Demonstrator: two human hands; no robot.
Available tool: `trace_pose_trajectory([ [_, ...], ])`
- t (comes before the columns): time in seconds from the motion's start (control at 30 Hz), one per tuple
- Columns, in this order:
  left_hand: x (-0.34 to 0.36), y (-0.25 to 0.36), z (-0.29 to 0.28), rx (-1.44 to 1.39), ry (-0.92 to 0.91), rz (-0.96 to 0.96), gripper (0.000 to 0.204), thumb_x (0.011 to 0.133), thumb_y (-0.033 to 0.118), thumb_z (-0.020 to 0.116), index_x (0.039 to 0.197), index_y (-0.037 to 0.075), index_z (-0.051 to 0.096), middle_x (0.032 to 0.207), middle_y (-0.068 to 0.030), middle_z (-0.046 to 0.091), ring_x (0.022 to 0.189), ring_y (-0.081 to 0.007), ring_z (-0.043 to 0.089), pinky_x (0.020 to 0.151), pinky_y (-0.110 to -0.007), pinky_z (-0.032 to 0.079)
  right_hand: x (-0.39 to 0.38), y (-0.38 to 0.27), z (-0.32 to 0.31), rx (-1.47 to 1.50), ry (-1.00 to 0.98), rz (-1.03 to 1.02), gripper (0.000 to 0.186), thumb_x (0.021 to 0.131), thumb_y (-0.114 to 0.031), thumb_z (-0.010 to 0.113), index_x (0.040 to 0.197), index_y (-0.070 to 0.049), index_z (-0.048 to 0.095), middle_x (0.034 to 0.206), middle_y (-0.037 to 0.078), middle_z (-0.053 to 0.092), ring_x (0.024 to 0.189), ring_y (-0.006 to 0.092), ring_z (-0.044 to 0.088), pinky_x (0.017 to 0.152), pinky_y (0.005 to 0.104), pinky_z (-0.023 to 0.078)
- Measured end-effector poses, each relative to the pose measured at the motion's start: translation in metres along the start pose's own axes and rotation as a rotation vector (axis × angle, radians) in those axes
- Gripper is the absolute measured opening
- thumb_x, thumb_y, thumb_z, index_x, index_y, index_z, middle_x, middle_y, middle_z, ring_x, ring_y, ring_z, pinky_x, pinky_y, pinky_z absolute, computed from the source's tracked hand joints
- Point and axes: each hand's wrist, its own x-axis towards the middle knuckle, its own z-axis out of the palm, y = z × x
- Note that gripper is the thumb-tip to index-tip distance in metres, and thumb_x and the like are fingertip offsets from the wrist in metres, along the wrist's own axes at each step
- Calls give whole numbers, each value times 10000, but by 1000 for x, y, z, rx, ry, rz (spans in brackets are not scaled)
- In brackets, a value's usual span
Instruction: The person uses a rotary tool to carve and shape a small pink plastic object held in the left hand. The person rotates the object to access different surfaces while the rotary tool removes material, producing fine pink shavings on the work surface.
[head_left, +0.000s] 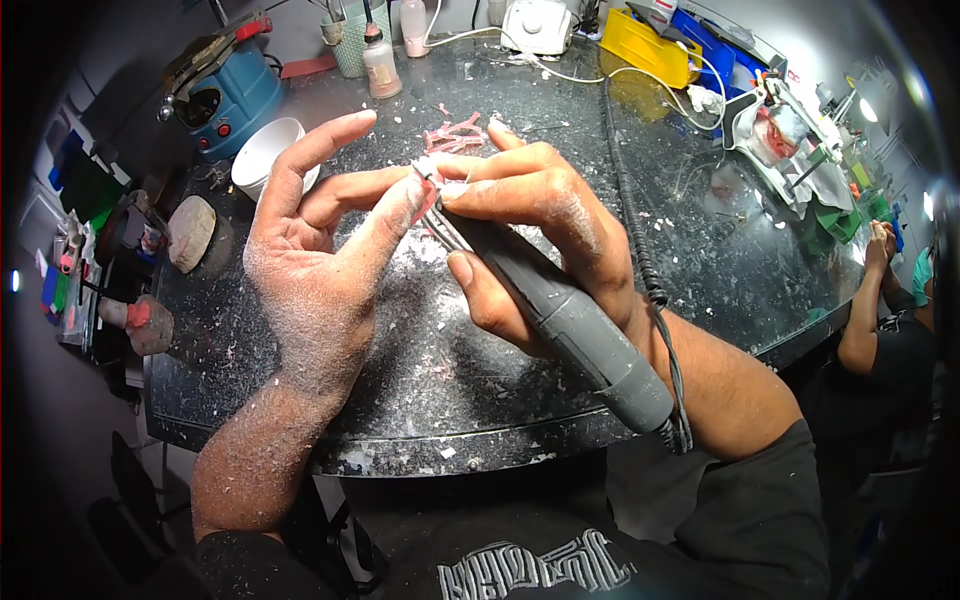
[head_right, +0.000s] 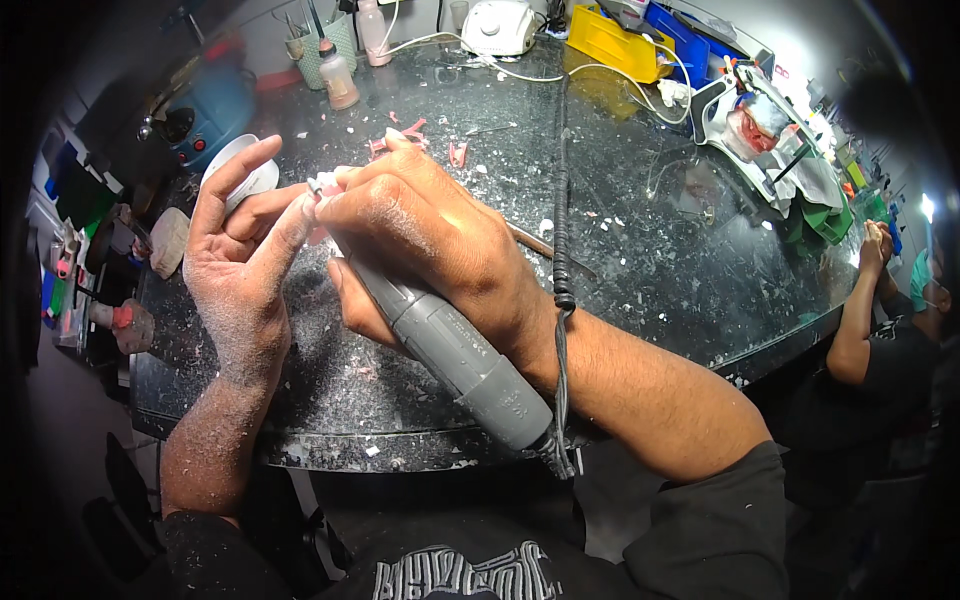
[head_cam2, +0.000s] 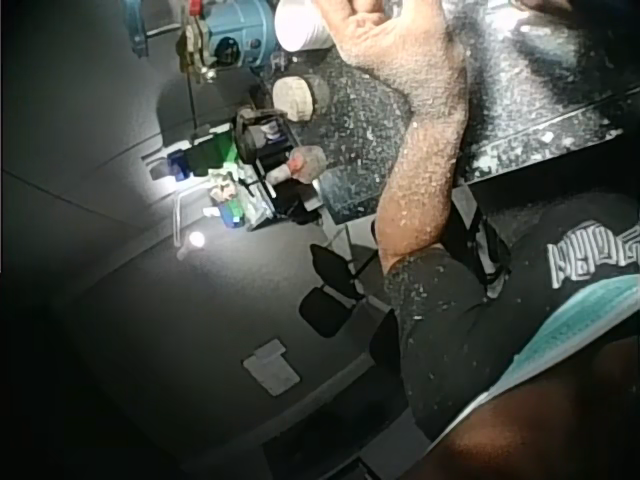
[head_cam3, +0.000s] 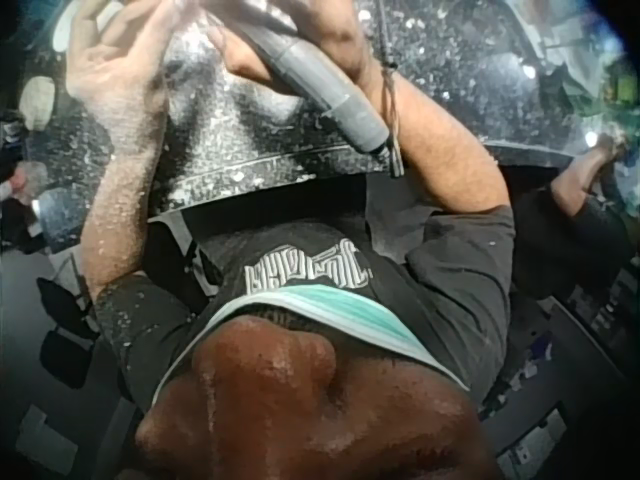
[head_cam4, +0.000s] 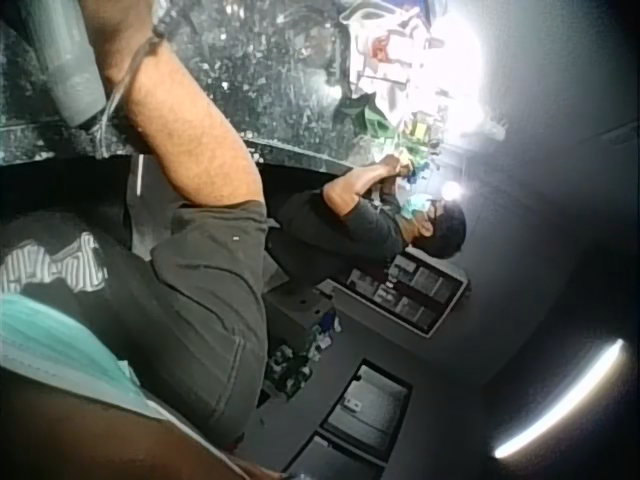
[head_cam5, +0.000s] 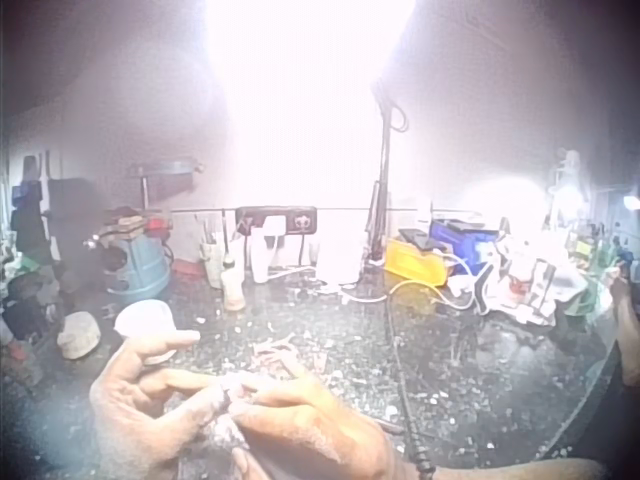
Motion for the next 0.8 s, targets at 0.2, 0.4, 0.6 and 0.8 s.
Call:
trace_pose_trajectory([
  [0.2, -1, -1, -1, -59, 6, -19, 520, 971, -53, 717, 1447, -19, 511, 1105, -186, 780, 1054, -181, 751, 975, -307, 601, 0, 1, 1, 3, 0, -25, 454, 783, 20, 789, 1213, -25, 650, 1197, 190, 728, 1207, 331, 713, 1197, 604, 406],
  [0.4, -2, 0, 1, -115, 23, -48, 502, 978, -52, 705, 1440, -29, 511, 1094, -182, 781, 1025, -176, 757, 952, -302, 613, 0, -1, 3, -1, 29, 25, 483, 766, -17, 820, 1216, -96, 665, 1161, 118, 707, 1168, 325, 703, 1169, 632, 434],
  [0.6, -1, -1, 1, -118, 24, -50, 479, 981, -49, 703, 1425, -35, 522, 1090, -180, 782, 1014, -172, 757, 941, -298, 616, 1, 1, 2, -25, 8, -26, 456, 781, 14, 800, 1209, -29, 649, 1181, 195, 730, 1203, 330, 709, 1203, 614, 391],
  [0.8, -1, 0, 2, -94, 22, -61, 463, 988, -40, 700, 1417, -39, 524, 1085, -185, 781, 1005, -183, 759, 934, -314, 626, 0, 1, 3, 2, 36, 24, 489, 758, -21, 823, 1212, -108, 665, 1165, 116, 709, 1162, 326, 710, 1173, 628, 431],
])
